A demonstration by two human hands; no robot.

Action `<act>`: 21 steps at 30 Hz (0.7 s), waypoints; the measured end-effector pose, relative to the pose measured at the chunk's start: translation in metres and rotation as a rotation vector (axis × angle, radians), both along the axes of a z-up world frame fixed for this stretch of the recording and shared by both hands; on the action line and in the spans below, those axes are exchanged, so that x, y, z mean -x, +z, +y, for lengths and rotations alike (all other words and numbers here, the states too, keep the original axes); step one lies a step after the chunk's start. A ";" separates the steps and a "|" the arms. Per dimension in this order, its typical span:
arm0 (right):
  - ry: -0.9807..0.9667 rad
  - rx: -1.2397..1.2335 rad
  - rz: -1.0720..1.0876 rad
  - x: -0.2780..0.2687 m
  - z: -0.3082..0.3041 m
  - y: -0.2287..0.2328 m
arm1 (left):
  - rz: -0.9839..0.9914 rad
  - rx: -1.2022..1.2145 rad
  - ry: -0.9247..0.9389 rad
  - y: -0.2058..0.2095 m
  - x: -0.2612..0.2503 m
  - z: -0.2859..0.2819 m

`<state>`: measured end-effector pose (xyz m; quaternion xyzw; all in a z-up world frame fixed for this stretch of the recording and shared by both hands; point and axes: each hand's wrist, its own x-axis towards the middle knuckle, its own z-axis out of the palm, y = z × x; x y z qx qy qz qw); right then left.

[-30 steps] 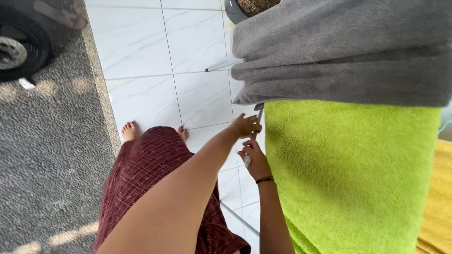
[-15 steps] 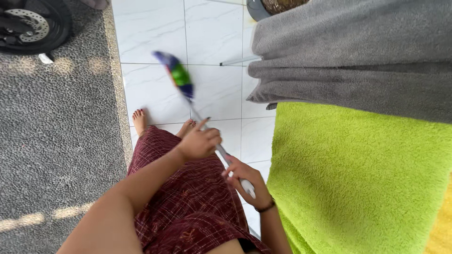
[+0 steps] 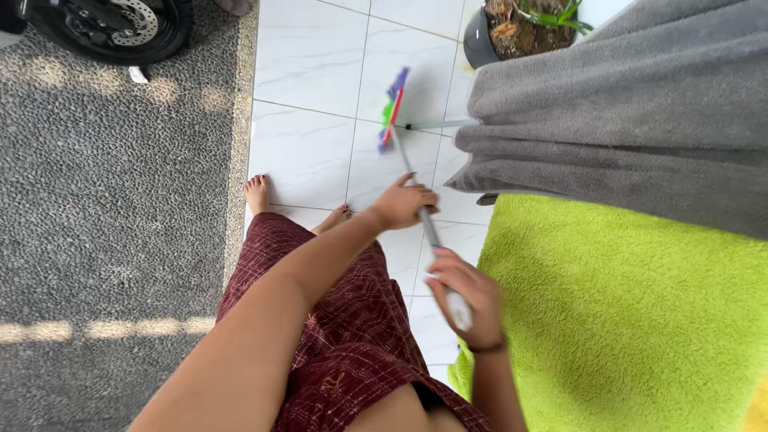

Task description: The person sweeps a tiled floor with a long-handled broom, moving from an indoor room past a baby bouncer and storage shelves, then through a doorway to an outdoor tiled area with a scooter and drying rack, and back inside. The person continues sweeping around shoes, a doormat, and a potted plant.

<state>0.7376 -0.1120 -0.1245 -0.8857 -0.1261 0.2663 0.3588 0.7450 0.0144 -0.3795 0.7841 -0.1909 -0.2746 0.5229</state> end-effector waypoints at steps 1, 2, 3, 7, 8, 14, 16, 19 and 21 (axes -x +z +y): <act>-0.015 -0.117 0.001 0.003 0.016 -0.023 | 0.007 -0.023 -0.015 -0.015 0.004 0.017; -0.029 -0.233 0.004 0.005 0.027 -0.043 | 0.059 -0.101 -0.013 -0.030 0.010 0.035; -0.070 -0.282 0.073 0.011 0.033 -0.054 | 0.119 -0.173 -0.021 -0.040 0.021 0.055; -0.247 -0.285 0.315 0.034 0.018 -0.062 | 0.143 -0.389 -0.049 -0.044 0.056 0.093; -0.284 -0.246 0.353 0.031 0.006 -0.056 | 0.112 -0.442 -0.044 -0.038 0.053 0.090; -0.293 -0.138 0.189 0.024 -0.048 0.053 | 0.006 -0.116 0.015 0.039 0.042 0.000; -0.302 0.105 0.086 0.035 -0.033 0.084 | -0.020 -0.003 -0.055 0.051 0.036 -0.025; -0.238 0.287 0.020 0.058 0.006 0.102 | 0.038 0.161 -0.171 0.056 0.053 -0.055; -0.202 0.334 0.030 0.071 0.035 0.091 | 0.016 0.182 -0.232 0.044 0.065 -0.056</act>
